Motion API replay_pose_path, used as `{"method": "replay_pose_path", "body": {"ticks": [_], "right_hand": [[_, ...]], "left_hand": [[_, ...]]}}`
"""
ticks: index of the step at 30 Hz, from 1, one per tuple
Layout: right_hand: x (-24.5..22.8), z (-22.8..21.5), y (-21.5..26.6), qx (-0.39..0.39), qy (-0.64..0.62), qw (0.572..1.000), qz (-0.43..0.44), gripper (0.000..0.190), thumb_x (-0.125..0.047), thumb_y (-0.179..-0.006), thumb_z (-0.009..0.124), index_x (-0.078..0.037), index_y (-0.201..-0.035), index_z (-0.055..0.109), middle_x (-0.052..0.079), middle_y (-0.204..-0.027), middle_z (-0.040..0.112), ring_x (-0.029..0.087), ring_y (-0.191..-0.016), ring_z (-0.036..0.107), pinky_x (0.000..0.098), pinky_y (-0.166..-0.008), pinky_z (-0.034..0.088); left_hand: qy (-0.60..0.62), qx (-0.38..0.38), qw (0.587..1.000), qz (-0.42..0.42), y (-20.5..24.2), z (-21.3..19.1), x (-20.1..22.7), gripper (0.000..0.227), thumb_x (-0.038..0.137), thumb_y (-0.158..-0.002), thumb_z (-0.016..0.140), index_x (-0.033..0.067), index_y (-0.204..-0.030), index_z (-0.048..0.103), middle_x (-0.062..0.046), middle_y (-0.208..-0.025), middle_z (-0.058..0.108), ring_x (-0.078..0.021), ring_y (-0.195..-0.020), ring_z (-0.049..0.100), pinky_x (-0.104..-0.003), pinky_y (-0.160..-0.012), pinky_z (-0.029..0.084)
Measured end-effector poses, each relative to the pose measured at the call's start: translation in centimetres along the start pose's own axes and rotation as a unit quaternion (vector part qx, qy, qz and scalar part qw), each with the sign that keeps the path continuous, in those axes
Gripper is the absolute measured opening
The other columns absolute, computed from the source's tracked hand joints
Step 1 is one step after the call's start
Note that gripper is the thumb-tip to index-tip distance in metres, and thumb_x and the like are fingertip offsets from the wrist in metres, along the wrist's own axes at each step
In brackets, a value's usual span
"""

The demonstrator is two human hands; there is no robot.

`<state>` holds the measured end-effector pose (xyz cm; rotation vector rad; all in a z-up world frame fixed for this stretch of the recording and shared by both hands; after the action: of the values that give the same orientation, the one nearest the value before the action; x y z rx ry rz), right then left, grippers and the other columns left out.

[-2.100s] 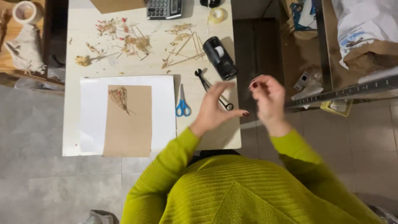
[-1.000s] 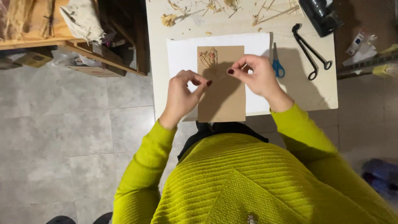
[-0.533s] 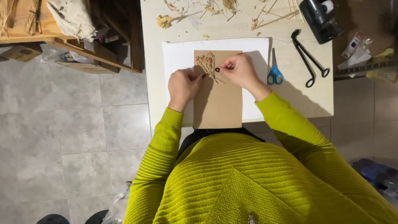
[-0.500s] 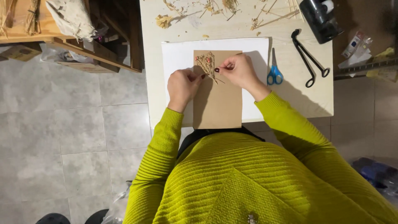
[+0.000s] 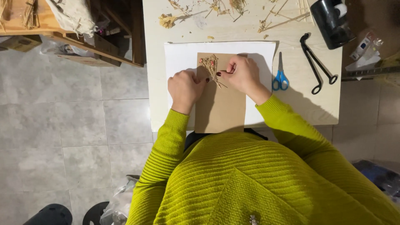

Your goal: Assembling and packaging small bouquets of dried flowers using paper and tape.

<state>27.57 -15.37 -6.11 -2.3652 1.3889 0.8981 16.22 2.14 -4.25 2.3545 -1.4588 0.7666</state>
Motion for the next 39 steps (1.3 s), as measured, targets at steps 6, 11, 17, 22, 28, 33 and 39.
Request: {"method": "replay_pose_path", "body": {"ticks": [6,11,17,22,28,33,39], "right_hand": [[3.1,0.6,-1.2,-0.019,0.0,1.0,-0.004,0.034,-0.022,-0.077,0.09,-0.006,-0.074,0.061,0.006,-0.066,0.067,0.018,-0.06,0.065,0.0325,-0.057,0.051],[3.4,0.9,-1.2,-0.068,-0.072,0.995,0.023,0.041,-0.029,-0.075,0.092,-0.007,-0.076,0.058,0.006,-0.067,0.065,0.019,-0.063,0.063,0.0321,-0.057,0.051],[0.6,0.1,-1.1,-0.022,0.058,0.998,-0.021,0.049,-0.038,-0.067,0.098,-0.007,-0.072,0.06,0.006,-0.068,0.067,0.023,-0.059,0.064,0.037,-0.056,0.051],[1.0,0.2,-1.5,-0.037,0.061,0.997,-0.023,0.048,-0.04,-0.067,0.097,-0.008,-0.072,0.061,0.006,-0.068,0.068,0.024,-0.062,0.066,0.0375,-0.057,0.052],[0.7,0.2,-1.4,-0.05,0.048,0.997,-0.034,0.041,-0.035,-0.072,0.093,-0.009,-0.075,0.062,0.005,-0.07,0.069,0.022,-0.064,0.068,0.0361,-0.058,0.053],[1.7,0.6,-1.1,-0.047,0.021,0.996,-0.078,0.038,-0.029,-0.075,0.092,-0.008,-0.077,0.061,0.008,-0.072,0.067,0.021,-0.065,0.066,0.0357,-0.06,0.053],[2.1,1.0,-1.3,-0.078,-0.019,0.987,-0.141,0.026,-0.014,-0.075,0.086,-0.007,-0.085,0.062,0.007,-0.075,0.068,0.021,-0.069,0.067,0.0343,-0.063,0.054]], "left_hand": [[0.007,-0.058,0.997,-0.046,0.7,-0.5,-0.9,0.03,0.033,-0.071,0.089,0.0107,-0.066,0.069,-0.008,-0.07,0.071,-0.029,-0.071,0.067,-0.043,-0.069,0.047],[0.061,0.049,0.975,0.21,5.1,0.9,2.1,0.017,0.02,-0.098,0.072,0.0097,-0.112,0.071,-0.004,-0.137,0.067,-0.0213,-0.126,0.062,-0.044,-0.104,0.045],[-0.094,-0.022,0.979,0.178,7.1,0.9,4.4,0.066,0.046,-0.101,0.053,-0.0013,-0.146,0.054,-0.016,-0.152,0.05,-0.0377,-0.144,0.038,-0.059,-0.12,0.023],[-0.113,0.004,0.978,0.176,7.2,1.2,4.5,0.062,0.047,-0.103,0.052,0.0021,-0.145,0.057,-0.015,-0.153,0.05,-0.0372,-0.148,0.036,-0.059,-0.124,0.02],[-0.135,0.007,0.975,0.175,7.4,1.7,4.4,0.06,0.047,-0.102,0.053,0.0044,-0.144,0.058,-0.013,-0.153,0.05,-0.0363,-0.15,0.033,-0.061,-0.123,0.017],[-0.102,-0.006,0.983,0.154,7.9,1.0,4.3,0.062,0.047,-0.1,0.054,0.0044,-0.146,0.056,-0.012,-0.153,0.049,-0.0369,-0.149,0.032,-0.061,-0.123,0.015],[0.032,-0.035,0.989,0.143,9.0,-2.0,2.4,0.06,0.04,-0.101,0.059,0.0013,-0.146,0.051,-0.012,-0.16,0.043,-0.0349,-0.155,0.025,-0.064,-0.123,0.01]]}}
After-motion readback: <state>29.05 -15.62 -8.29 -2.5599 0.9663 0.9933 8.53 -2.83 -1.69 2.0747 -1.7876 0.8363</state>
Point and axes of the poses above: each hand's wrist, its own y-axis away from the middle knuckle, its own z-axis out of the palm, x = y × z, the point moved 8 cm from there along -y, towards the middle knuckle
